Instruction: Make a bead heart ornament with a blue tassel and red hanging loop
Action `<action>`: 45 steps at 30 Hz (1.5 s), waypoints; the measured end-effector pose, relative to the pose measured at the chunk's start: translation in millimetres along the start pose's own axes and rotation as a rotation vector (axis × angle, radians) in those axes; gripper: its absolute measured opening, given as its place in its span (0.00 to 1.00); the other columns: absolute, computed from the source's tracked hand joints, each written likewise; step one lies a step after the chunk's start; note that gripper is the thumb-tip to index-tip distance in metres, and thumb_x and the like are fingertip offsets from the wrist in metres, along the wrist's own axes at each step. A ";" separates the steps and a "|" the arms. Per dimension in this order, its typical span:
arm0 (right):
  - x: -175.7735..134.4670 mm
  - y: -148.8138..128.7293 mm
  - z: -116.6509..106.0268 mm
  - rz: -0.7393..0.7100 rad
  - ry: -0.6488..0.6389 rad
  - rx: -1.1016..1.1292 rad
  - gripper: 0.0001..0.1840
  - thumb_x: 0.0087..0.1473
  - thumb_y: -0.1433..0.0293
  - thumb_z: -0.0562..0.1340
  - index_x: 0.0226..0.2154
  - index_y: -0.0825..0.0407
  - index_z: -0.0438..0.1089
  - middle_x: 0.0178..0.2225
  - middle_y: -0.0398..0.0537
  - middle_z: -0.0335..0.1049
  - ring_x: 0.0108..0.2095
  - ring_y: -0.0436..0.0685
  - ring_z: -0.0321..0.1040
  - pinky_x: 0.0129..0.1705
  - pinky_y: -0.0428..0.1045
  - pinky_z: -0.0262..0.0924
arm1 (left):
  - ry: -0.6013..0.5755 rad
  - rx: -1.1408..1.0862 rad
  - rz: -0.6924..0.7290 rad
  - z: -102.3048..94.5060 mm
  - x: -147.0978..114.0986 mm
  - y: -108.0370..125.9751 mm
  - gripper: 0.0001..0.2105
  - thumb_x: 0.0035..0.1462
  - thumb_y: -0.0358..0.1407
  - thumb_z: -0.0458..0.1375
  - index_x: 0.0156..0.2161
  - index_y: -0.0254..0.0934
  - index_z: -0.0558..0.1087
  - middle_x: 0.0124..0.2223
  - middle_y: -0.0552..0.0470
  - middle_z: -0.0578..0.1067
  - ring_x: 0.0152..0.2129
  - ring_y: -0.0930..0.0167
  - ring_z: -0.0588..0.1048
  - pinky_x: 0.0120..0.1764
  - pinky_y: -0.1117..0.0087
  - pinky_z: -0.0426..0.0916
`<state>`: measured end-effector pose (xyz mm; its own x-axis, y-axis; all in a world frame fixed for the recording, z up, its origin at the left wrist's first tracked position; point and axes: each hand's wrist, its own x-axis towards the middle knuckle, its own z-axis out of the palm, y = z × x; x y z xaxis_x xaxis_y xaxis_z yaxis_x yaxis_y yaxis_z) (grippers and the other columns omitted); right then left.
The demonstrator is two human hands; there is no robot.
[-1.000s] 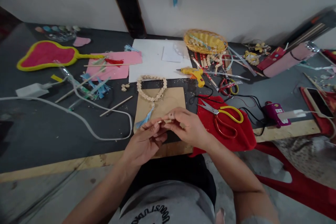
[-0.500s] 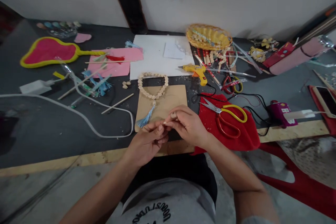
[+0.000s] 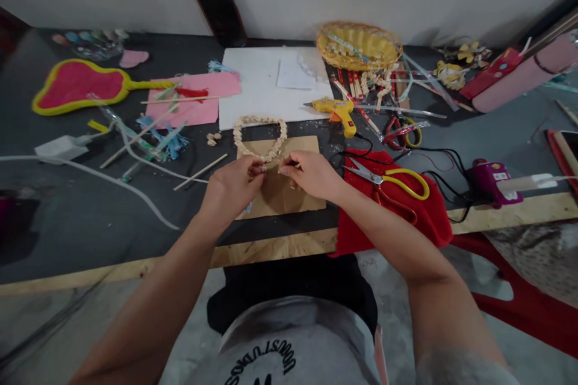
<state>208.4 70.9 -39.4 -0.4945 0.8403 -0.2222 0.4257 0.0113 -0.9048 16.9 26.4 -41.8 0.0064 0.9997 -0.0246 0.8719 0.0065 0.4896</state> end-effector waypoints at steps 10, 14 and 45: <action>26.8 -20.2 7.5 0.095 -0.147 -0.272 0.09 0.61 0.73 0.56 0.33 0.56 0.71 0.18 0.41 0.70 0.15 0.46 0.65 0.20 0.41 0.55 | 0.050 -0.257 -0.105 3.2 0.3 -12.2 0.11 0.54 0.32 0.56 0.43 0.38 0.74 0.35 0.51 0.79 0.31 0.69 0.77 0.38 0.68 0.68; 31.0 -25.7 11.1 0.101 -0.153 -0.299 0.10 0.61 0.72 0.57 0.33 0.56 0.73 0.19 0.43 0.71 0.17 0.47 0.67 0.21 0.41 0.55 | 0.049 -0.320 -0.099 6.7 1.4 -17.2 0.12 0.52 0.32 0.56 0.44 0.37 0.73 0.34 0.52 0.78 0.30 0.69 0.77 0.36 0.69 0.67; 22.5 -34.0 24.0 0.079 -0.033 -0.619 0.12 0.60 0.69 0.59 0.39 0.54 0.78 0.31 0.49 0.77 0.34 0.55 0.71 0.35 0.47 0.56 | 0.031 -0.270 -0.127 2.2 -0.1 -11.8 0.14 0.52 0.30 0.57 0.45 0.38 0.72 0.36 0.51 0.80 0.32 0.66 0.78 0.38 0.66 0.67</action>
<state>164.6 76.5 -22.3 -0.4626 0.8345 -0.2993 0.8172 0.2704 -0.5089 7.6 26.2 -49.4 -0.1129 0.9907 -0.0764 0.7027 0.1340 0.6988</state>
